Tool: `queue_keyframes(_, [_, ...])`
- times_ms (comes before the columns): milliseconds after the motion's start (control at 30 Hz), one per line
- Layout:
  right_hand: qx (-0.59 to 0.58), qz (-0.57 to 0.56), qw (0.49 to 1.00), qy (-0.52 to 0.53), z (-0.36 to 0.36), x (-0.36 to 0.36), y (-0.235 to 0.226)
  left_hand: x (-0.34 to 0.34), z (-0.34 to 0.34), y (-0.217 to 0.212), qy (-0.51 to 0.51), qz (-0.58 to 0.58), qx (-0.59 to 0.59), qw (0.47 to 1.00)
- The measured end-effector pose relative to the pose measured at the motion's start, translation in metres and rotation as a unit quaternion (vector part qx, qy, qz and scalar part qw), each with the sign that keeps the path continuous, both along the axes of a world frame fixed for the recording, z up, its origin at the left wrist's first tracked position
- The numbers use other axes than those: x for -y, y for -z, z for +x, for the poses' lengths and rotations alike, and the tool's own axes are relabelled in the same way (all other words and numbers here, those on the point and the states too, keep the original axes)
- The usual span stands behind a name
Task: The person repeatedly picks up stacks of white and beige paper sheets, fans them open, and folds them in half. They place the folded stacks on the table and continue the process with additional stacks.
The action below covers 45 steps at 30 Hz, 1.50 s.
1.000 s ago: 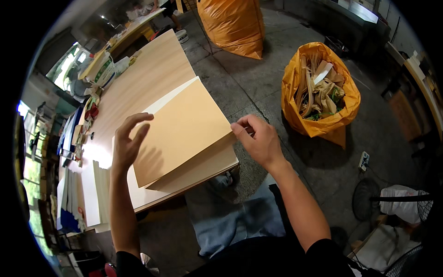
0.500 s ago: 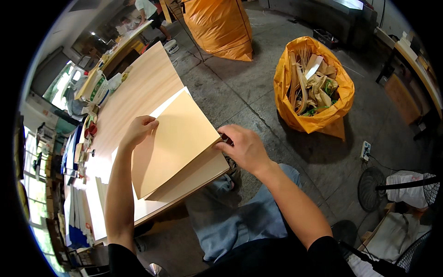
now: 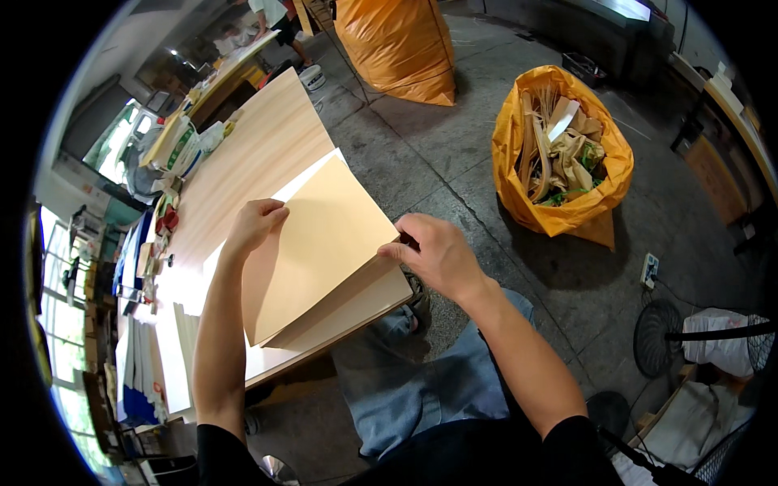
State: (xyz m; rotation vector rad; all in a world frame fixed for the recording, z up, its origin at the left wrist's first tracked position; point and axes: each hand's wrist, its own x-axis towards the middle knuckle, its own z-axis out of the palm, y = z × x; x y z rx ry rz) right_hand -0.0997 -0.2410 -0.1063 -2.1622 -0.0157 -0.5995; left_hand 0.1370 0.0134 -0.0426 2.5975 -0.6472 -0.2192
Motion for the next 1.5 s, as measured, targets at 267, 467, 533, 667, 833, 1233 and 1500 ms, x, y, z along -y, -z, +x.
queue_keyframes(267, [0.089, -0.091, 0.992, 0.020, 0.002, -0.001, 0.013, 0.003, -0.004, -0.001, -0.013, 0.004, 0.004, 1.000])
queue_keyframes(467, [0.082, -0.123, 0.989, 0.011, -0.001, -0.007, 0.006, -0.007, 0.004, 0.012, -0.004, -0.092, -0.019, 0.996])
queue_keyframes(533, [0.060, -0.115, 0.992, 0.010, -0.002, -0.007, 0.007, -0.006, 0.005, 0.009, -0.003, -0.063, -0.034, 0.997])
queue_keyframes(667, [0.048, -0.103, 0.993, 0.019, -0.003, -0.006, 0.007, 0.002, 0.000, 0.001, -0.012, -0.021, -0.034, 0.999])
queue_keyframes(833, [0.044, -0.106, 0.993, 0.034, -0.003, -0.009, 0.008, -0.005, 0.006, 0.013, -0.011, -0.068, -0.022, 0.997])
queue_keyframes(1233, [-0.042, -0.062, 0.995, 0.061, -0.008, -0.020, -0.006, -0.007, 0.018, 0.007, 0.030, -0.045, -0.045, 0.998])
queue_keyframes(1500, [0.013, -0.110, 0.992, 0.052, -0.008, -0.017, 0.000, 0.002, 0.001, 0.016, -0.032, -0.068, -0.026, 0.997])
